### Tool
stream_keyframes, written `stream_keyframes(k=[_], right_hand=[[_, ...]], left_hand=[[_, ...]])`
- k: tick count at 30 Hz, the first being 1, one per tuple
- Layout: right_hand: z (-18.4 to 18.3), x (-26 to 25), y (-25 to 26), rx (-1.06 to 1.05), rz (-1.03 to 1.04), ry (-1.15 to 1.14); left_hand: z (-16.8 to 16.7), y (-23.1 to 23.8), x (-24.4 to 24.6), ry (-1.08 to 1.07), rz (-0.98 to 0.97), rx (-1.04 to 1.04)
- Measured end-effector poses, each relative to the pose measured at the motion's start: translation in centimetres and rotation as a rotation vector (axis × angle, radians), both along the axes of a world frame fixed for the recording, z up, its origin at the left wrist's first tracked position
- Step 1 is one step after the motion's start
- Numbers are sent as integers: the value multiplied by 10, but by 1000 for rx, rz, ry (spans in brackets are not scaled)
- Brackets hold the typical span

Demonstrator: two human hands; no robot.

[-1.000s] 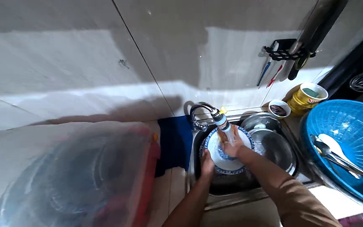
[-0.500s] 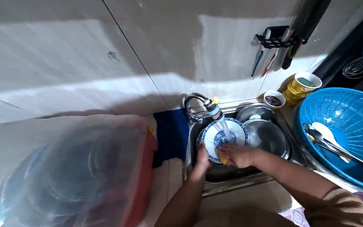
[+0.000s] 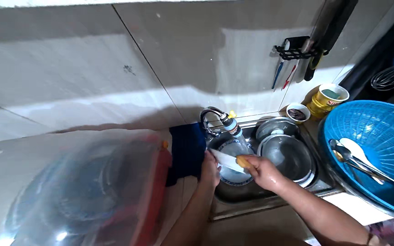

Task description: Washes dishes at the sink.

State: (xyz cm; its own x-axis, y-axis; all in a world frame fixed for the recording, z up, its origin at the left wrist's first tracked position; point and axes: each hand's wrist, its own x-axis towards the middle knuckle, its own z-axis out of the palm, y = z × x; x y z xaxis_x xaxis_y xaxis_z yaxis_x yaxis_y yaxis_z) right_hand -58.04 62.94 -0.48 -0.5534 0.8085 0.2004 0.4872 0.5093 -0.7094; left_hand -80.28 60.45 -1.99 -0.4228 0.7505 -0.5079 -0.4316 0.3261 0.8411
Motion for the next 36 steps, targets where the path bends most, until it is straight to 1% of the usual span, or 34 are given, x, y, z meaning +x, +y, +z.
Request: stream_keyframes(k=[2,4,6,7,8,10,12,15,16,18,19,20,22,24,26,28,30,32,33,35,36], right_hand=[[-16,4,3,-216,-124,218],[-39,9,12,-369,-280,383],[-58,15,24,-444,-427,503],[-63,18,30,-465,-480,550],[-66,22,35,-482,-522,584],[-65,34,42,-505,-590,617],[-62,49,51,-543,-629,682],[-56,71,66,-599,-686,781],[-54,78,70,-618,-709,790],[-53,92,80,-657,-743,782],[-55,98,86,-668,-763,768],[-56,104,92,-672,-780,745],[-61,114,107,-651,-814,654],[-63,114,122,-590,-836,461],[-58,100,134,-453,-818,235],[-43,76,139,-275,-765,38],[-22,49,135,-176,-684,-79],[0,24,125,-71,-596,-164],[7,13,121,-10,-535,-207],[9,-7,118,83,-411,-271],[7,-17,119,75,-336,-289]], left_hand=[[-11,7,16,220,-39,39],[-42,20,24,421,-161,117],[-64,43,33,633,-252,156],[-67,55,39,750,-294,156],[-65,66,46,859,-337,154],[-48,84,63,1055,-385,135],[-25,98,77,1157,-461,95],[9,114,83,1279,-662,19],[22,116,80,1284,-730,-14],[40,117,69,1223,-806,-24],[40,118,61,1165,-800,23],[33,122,53,1089,-783,81],[21,121,41,887,-721,162],[19,105,41,628,-608,149],[18,86,48,463,-439,132],[4,71,50,314,-293,161],[-15,60,47,127,-183,229],[-31,51,39,-5,-94,290],[-37,46,36,-27,-51,301],[-37,39,32,-10,22,262],[-37,36,32,-3,43,254]])
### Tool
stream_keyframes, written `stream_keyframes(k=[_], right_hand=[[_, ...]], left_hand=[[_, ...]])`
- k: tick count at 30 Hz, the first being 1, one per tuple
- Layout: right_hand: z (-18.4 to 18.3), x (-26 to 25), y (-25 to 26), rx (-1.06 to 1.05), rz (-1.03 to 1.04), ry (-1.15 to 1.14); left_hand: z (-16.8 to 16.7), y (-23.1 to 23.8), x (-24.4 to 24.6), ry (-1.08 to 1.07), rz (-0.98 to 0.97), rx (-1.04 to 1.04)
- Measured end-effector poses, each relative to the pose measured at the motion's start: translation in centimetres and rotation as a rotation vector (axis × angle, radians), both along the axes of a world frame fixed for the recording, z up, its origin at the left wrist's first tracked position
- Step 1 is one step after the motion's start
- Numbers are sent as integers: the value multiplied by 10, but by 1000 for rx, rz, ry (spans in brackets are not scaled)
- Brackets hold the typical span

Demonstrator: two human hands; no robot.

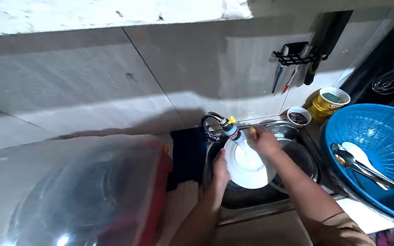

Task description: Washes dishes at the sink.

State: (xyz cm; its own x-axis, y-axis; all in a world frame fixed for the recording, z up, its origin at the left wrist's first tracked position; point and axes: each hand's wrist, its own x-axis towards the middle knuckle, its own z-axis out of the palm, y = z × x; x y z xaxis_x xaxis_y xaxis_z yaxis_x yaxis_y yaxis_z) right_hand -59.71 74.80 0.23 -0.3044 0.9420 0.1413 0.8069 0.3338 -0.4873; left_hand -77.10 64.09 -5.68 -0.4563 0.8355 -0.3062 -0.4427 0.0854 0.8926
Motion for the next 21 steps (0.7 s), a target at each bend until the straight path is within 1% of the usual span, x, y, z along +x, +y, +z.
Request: stream_keyframes(k=[2,4,6,8,12,14,15,16,18,20,21], right_hand=[[2,-17,1,-132,127,-32],[-2,-24,9,-174,141,-56],[-15,-28,22,-132,87,-95],[-18,-36,20,-56,70,-113],[-18,-66,-29,234,155,-105],[-28,-72,-59,255,198,-159],[-34,-70,-73,263,229,-194],[-42,-65,-87,300,259,-210],[-59,-45,-109,395,321,-208],[-81,-17,-121,482,339,-180],[-93,-1,-123,505,303,-128]], left_hand=[[0,-5,-1,-2,10,5],[0,-8,-1,-32,22,0],[-1,-8,2,-61,33,-5],[-5,-2,6,-105,25,12],[-14,10,21,-314,-38,156],[-12,14,26,-431,-43,242],[-9,14,27,-446,-30,253],[-5,13,26,-413,-24,244],[8,14,25,-351,47,141],[14,15,23,-426,98,99],[14,14,19,-477,101,124]])
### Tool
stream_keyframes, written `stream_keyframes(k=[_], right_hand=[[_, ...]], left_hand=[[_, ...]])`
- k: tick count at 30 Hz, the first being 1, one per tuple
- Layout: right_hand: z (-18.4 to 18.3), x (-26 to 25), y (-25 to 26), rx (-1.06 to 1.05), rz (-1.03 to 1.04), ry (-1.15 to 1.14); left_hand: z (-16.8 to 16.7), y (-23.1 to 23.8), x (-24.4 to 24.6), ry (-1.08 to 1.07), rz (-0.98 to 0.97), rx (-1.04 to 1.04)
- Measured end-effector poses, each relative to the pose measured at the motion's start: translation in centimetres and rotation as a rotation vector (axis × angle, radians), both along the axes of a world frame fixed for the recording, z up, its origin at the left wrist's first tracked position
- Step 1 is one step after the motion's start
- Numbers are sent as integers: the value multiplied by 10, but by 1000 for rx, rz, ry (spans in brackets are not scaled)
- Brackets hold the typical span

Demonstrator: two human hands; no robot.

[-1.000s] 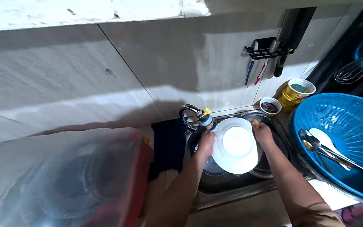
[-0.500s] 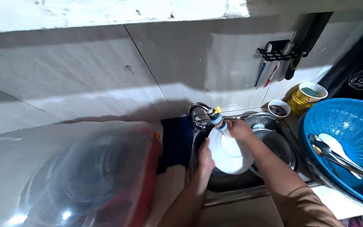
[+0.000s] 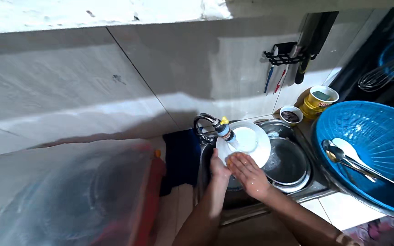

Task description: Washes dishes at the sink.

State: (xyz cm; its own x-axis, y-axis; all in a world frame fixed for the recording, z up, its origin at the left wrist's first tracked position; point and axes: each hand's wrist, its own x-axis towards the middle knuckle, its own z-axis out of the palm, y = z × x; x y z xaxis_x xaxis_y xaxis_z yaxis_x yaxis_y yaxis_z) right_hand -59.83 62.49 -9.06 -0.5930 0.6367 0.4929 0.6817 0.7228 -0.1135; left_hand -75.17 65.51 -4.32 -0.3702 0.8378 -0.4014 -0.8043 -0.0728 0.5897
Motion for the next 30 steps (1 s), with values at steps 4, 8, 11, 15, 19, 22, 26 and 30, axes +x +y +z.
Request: stream_keyframes(k=[4,8,11,15,19,22,26,30], right_hand=[[-35,57,22,-117,-235,323],[-26,77,85,-312,-362,486],[19,59,125,-490,-369,302],[79,-3,123,-450,-200,27],[88,-54,73,-385,-142,-101],[67,-59,33,-273,-167,-223],[20,-17,0,-4,-53,-145],[-25,43,-4,-7,-138,43]], left_hand=[[-12,-6,-12,7,30,72],[-16,-26,-15,126,-88,36],[-20,-35,-9,173,-163,12],[-19,-28,6,181,-212,58],[-20,-16,19,125,-170,101],[-16,-12,18,26,-105,137],[-12,-5,16,39,-82,52],[-17,-3,8,-88,-74,96]])
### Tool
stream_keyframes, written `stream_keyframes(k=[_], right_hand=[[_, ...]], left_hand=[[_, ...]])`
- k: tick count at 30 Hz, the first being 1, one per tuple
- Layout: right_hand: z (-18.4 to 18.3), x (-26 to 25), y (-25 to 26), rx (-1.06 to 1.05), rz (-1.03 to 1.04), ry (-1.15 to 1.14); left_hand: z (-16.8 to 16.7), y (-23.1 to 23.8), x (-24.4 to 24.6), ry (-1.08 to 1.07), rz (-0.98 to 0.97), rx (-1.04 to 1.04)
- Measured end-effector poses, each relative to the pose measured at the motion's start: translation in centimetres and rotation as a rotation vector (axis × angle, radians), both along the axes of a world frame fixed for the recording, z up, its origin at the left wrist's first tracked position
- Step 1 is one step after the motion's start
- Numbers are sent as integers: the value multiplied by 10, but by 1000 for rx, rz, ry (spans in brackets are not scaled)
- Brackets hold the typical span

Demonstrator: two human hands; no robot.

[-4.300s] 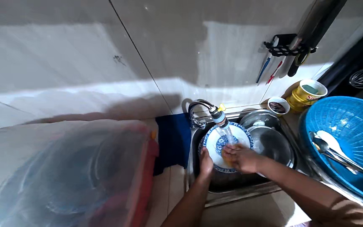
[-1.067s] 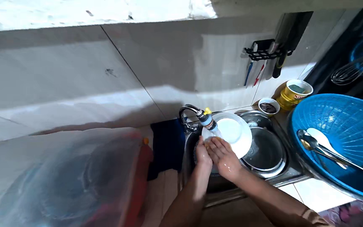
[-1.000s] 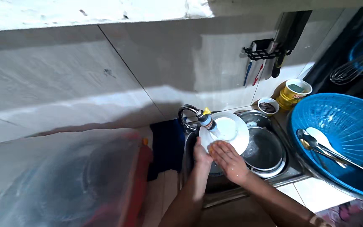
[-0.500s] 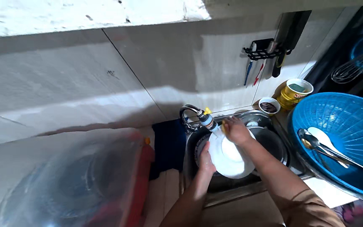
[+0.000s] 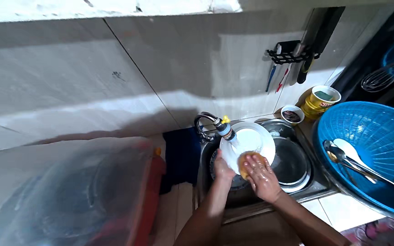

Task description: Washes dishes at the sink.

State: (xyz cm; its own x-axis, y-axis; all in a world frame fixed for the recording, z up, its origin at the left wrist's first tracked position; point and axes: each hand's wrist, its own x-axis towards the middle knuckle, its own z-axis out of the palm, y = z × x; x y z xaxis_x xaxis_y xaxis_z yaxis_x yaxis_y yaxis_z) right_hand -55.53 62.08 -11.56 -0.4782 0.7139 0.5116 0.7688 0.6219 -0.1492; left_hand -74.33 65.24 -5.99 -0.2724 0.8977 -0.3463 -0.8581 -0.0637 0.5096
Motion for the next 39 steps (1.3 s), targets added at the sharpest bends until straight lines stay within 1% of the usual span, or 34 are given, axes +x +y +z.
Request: stream_keyframes(k=[3,4,6,8,10,12,14,17,19,21,22,24,26,28,30,31,33,34,36,39], right_hand=[[-15,31,28,-91,-145,284],[-15,37,44,-133,-191,359],[-5,41,76,-242,-243,425],[22,28,100,-343,-250,354],[53,1,108,-355,-209,179],[71,-31,101,-287,-142,43],[76,-55,82,-248,-79,3],[60,-64,45,-228,-12,-34],[37,-50,25,-176,18,-70],[13,-21,13,-121,20,-34],[2,-5,13,-110,1,11],[-14,19,21,-126,-51,172],[-17,28,39,-170,-91,336],[-3,29,65,-238,-146,437],[20,26,95,-375,-212,456],[36,22,109,-455,-226,416],[66,4,129,-565,-208,237],[79,-10,133,-564,-173,147],[98,-41,130,-473,-100,15],[122,-85,98,-446,-21,-98]], left_hand=[[-5,-8,-9,74,30,-32],[-5,-13,-12,97,10,-32],[-4,-22,-15,157,-39,-30],[-3,-28,-13,248,-80,-36],[-5,-29,-7,303,-85,-49],[-7,-26,-2,313,-78,-38],[-7,-20,1,302,-71,-27],[-8,-13,0,249,-44,-33],[-12,-12,-6,214,-33,-30],[-12,-12,-14,219,14,-43],[-10,-13,-17,227,39,-61],[-9,-15,-19,211,68,-107],[-15,-19,-19,193,59,-93],[-16,-26,-18,185,14,-65],[-15,-33,-18,163,-49,-16],[-15,-35,-17,163,-74,0],[-13,-36,-15,179,-86,0],[-13,-35,-14,191,-81,-2],[-12,-30,-13,226,-75,8],[-4,-26,-6,345,-88,37]])
